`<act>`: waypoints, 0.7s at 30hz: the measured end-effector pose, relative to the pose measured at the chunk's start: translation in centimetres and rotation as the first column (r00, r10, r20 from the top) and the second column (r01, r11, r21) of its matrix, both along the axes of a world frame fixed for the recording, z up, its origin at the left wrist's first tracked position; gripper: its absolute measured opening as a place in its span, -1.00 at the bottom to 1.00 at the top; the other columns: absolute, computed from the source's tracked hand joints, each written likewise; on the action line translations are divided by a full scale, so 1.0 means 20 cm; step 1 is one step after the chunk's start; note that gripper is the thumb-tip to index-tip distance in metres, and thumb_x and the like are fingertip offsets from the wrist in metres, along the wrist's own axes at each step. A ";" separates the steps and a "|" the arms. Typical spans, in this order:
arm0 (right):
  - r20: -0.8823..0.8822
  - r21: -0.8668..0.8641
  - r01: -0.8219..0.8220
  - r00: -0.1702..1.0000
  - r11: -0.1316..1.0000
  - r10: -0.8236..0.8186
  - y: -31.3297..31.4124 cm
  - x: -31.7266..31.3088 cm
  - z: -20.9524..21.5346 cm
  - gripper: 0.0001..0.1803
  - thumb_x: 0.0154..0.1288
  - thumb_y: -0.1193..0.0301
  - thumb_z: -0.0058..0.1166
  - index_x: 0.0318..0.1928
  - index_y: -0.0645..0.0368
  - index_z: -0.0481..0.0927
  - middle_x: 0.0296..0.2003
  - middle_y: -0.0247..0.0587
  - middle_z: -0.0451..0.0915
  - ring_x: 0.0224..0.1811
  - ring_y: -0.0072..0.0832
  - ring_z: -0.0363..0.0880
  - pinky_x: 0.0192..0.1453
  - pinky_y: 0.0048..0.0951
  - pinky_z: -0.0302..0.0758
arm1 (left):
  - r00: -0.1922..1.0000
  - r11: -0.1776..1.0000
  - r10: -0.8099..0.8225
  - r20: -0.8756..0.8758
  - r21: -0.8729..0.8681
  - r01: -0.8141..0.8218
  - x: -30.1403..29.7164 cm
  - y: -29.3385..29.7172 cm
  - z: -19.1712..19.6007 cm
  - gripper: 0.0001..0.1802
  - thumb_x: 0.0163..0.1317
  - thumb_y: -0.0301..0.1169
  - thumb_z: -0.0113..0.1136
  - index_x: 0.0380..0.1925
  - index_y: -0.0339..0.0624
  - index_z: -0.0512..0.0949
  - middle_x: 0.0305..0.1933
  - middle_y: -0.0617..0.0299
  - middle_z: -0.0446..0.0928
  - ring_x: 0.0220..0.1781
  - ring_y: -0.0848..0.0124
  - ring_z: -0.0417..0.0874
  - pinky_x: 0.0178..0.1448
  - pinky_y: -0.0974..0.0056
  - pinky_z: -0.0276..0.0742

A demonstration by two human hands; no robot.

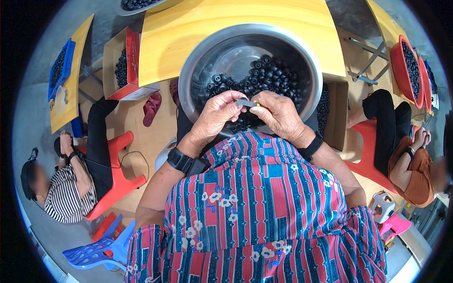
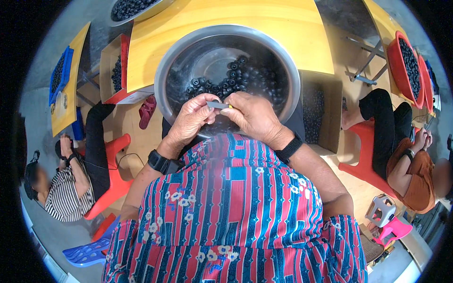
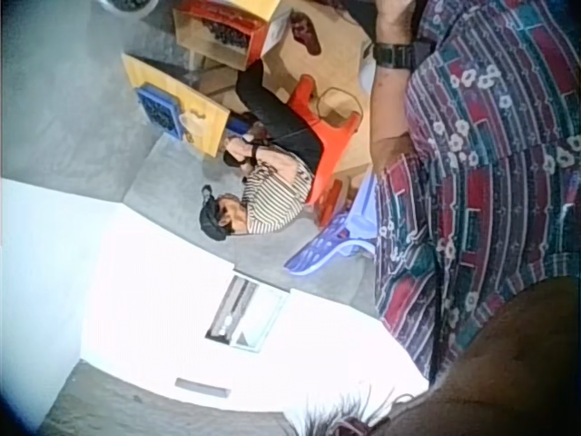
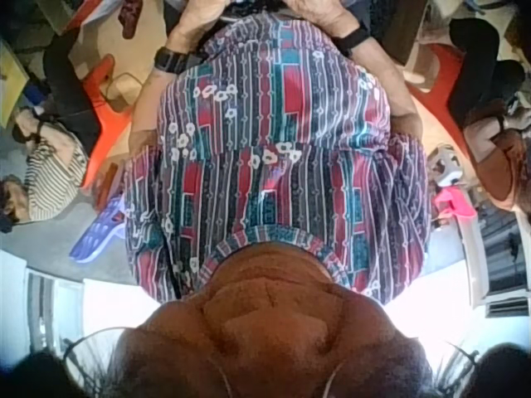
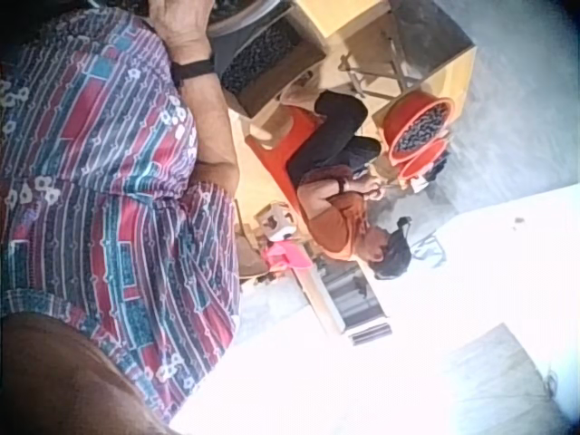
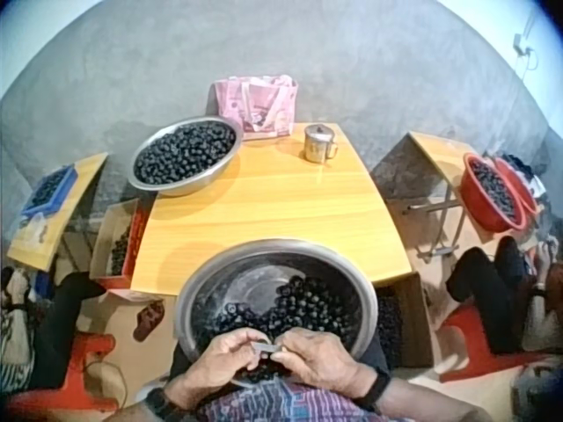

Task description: Pitting small dark fruits using a small knife.

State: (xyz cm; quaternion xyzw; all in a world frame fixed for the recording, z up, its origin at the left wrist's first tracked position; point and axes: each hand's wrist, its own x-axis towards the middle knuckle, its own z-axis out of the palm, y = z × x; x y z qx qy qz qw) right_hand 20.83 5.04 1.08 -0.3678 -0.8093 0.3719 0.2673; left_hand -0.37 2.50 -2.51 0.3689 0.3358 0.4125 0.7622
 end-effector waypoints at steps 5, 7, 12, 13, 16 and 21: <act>-0.003 -0.036 -0.015 1.000 0.999 0.015 0.00 0.00 -0.01 -0.75 0.37 0.24 0.07 -0.28 0.19 0.52 -0.40 -0.06 0.53 -0.30 -0.03 0.55 -0.24 -0.16 0.48 | 0.999 1.000 -0.017 0.034 -0.004 0.017 0.00 0.00 -0.01 -0.65 0.39 -0.21 0.18 0.00 -0.22 0.50 -0.29 0.36 0.45 -0.34 0.63 0.34 -0.25 0.54 0.32; -0.001 -0.035 -0.029 1.000 0.999 0.029 0.01 0.01 -0.01 -0.75 0.37 0.25 0.07 -0.28 0.19 0.52 -0.40 -0.05 0.53 -0.31 -0.02 0.55 -0.25 -0.16 0.48 | 0.999 1.000 -0.025 0.032 -0.008 0.026 0.00 0.00 -0.02 -0.66 0.40 -0.22 0.17 0.00 -0.22 0.50 -0.28 0.35 0.46 -0.34 0.63 0.35 -0.24 0.54 0.33; 0.012 -0.068 0.020 1.000 0.998 -0.020 -0.01 -0.01 0.02 -0.75 0.38 0.25 0.07 -0.30 0.21 0.51 -0.43 -0.01 0.51 -0.34 0.00 0.54 -0.26 -0.15 0.46 | 0.999 0.999 -0.023 0.033 -0.042 0.024 -0.01 0.00 -0.03 -0.70 0.42 -0.26 0.15 -0.01 -0.23 0.50 -0.27 0.33 0.47 -0.32 0.64 0.36 -0.21 0.53 0.35; 0.021 -0.082 0.036 0.999 0.996 -0.034 -0.01 -0.01 0.02 -0.75 0.38 0.26 0.07 -0.30 0.21 0.51 -0.43 -0.01 0.51 -0.34 0.01 0.54 -0.26 -0.15 0.45 | 1.000 0.999 -0.010 0.029 -0.037 0.011 -0.01 0.00 -0.03 -0.71 0.42 -0.26 0.14 -0.02 -0.23 0.50 -0.28 0.33 0.47 -0.32 0.63 0.37 -0.21 0.53 0.35; 0.026 -0.094 0.064 0.998 0.994 -0.062 -0.01 -0.03 0.03 -0.75 0.38 0.27 0.07 -0.30 0.23 0.50 -0.44 0.02 0.51 -0.35 0.04 0.54 -0.26 -0.14 0.45 | 0.999 1.000 -0.003 0.043 -0.009 0.004 -0.01 0.00 -0.02 -0.72 0.42 -0.27 0.14 -0.04 -0.24 0.50 -0.29 0.33 0.47 -0.31 0.61 0.38 -0.20 0.50 0.36; 0.023 -0.131 0.210 0.978 0.969 -0.209 0.00 -0.01 0.04 -0.78 0.38 0.32 0.08 -0.26 0.26 0.52 -0.41 0.07 0.52 -0.34 0.04 0.53 -0.24 -0.19 0.45 | 0.998 0.996 -0.063 0.003 0.061 0.063 0.01 -0.02 0.06 -0.73 0.41 -0.27 0.16 -0.09 -0.25 0.50 -0.31 0.29 0.47 -0.34 0.56 0.39 -0.21 0.47 0.36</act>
